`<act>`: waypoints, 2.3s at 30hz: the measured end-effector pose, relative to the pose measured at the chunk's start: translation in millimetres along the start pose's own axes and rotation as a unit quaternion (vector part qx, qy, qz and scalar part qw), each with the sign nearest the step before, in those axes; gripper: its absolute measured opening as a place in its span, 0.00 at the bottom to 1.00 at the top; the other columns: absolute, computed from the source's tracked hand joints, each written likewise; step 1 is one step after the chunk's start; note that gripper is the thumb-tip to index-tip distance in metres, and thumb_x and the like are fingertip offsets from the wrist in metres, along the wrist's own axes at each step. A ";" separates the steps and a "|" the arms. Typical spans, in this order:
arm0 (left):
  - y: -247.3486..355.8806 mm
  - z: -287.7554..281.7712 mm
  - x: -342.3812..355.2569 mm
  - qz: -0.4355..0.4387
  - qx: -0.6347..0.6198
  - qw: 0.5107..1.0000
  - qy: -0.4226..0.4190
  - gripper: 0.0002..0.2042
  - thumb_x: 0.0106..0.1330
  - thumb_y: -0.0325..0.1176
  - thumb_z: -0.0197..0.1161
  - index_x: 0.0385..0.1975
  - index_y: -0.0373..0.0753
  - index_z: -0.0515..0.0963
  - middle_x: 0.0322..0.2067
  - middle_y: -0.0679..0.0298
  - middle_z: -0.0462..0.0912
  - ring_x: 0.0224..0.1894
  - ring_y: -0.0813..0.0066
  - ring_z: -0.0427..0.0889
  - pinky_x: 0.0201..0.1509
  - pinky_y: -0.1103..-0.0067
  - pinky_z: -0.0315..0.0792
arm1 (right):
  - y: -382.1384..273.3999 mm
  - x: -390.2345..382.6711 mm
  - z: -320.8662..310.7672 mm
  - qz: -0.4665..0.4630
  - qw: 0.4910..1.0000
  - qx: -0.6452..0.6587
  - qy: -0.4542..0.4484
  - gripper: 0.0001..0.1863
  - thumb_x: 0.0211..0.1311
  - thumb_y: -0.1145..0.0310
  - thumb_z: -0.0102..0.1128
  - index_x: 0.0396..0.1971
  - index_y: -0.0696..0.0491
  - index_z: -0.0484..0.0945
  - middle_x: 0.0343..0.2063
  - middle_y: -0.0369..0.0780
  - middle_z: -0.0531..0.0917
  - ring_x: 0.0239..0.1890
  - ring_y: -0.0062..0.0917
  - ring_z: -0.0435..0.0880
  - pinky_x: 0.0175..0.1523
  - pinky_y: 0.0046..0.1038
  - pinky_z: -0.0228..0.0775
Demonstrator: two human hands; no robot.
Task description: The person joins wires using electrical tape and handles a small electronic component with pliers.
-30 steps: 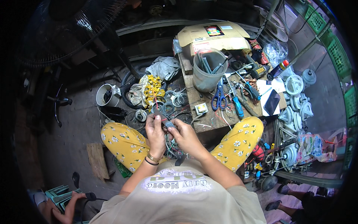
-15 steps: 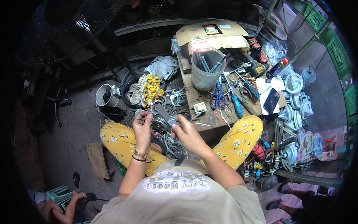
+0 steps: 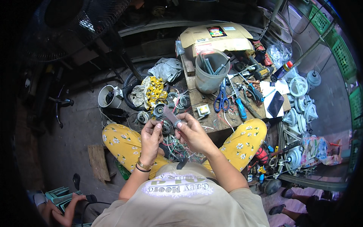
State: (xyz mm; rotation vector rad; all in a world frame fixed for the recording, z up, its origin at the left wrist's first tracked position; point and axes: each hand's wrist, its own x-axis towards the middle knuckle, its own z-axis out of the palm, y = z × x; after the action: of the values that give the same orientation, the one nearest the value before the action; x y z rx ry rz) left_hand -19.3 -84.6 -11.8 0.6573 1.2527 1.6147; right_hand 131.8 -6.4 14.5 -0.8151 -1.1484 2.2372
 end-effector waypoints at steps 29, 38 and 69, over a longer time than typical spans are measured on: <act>13.1 9.2 -28.2 0.071 0.100 0.992 0.001 0.03 0.65 0.23 0.57 0.32 0.31 0.72 0.27 0.70 0.74 0.28 0.91 0.68 0.27 0.89 0.65 | -11.7 -3.1 8.6 0.044 0.994 -0.082 -0.054 0.09 0.66 0.72 0.51 0.44 0.55 0.68 0.21 0.34 0.77 0.17 0.10 0.68 0.20 0.13 0.58; 16.8 4.6 -34.5 -0.005 0.055 0.998 -0.036 0.04 0.66 0.26 0.56 0.33 0.32 0.73 0.27 0.72 0.74 0.26 0.93 0.65 0.27 0.90 0.61 | -15.4 -6.7 2.7 0.079 0.991 -0.081 -0.067 0.10 0.65 0.71 0.53 0.43 0.56 0.68 0.21 0.34 0.77 0.17 0.11 0.70 0.19 0.13 0.59; 8.6 -4.6 -40.1 -0.041 0.104 0.992 -0.062 0.06 0.65 0.31 0.58 0.31 0.36 0.71 0.22 0.75 0.70 0.21 0.92 0.65 0.23 0.90 0.60 | -3.3 -4.6 -16.2 0.097 0.993 -0.036 -0.049 0.12 0.63 0.68 0.57 0.43 0.55 0.71 0.21 0.35 0.79 0.17 0.13 0.74 0.19 0.13 0.64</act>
State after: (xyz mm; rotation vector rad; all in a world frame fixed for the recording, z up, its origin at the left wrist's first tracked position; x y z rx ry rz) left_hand -10.2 -123.1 0.0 0.8121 1.3479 1.3667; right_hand 146.8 1.2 11.0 -0.8885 -1.2501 2.4304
